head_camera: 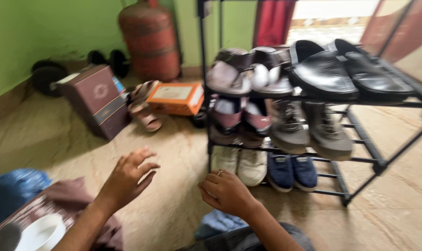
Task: The person sits on the floor and wipes several pairs of shoes and shoeboxes with a cloth. They clean black loafers, pink sandals, and the exterior of two shoeboxes, then place the cleaned shoes back on a nearby shoe rack.
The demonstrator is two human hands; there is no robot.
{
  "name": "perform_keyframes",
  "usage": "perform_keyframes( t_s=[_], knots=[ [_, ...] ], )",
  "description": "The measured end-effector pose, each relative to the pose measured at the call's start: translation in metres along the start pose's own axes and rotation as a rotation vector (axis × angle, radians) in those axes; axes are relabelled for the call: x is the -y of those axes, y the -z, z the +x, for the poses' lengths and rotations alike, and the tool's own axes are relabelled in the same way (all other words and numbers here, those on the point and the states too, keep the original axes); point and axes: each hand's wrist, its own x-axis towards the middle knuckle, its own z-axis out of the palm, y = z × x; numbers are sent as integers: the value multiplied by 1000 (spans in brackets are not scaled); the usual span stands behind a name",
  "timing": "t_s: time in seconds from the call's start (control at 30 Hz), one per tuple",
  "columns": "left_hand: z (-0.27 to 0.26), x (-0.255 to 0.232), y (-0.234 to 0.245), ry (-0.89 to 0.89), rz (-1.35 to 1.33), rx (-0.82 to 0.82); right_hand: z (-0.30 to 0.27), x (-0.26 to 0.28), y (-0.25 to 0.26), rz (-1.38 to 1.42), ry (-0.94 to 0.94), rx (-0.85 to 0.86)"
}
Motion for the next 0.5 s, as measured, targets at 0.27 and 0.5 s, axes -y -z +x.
perform_keyframes(
  t_s=[0.27,0.5],
  knots=[
    [-144,39,-92,615,131,474,-52,-28,-161,-26,-295,619],
    [-133,50,-125,715,65,459,-63,-47,-180,-125,-468,848]
  ],
)
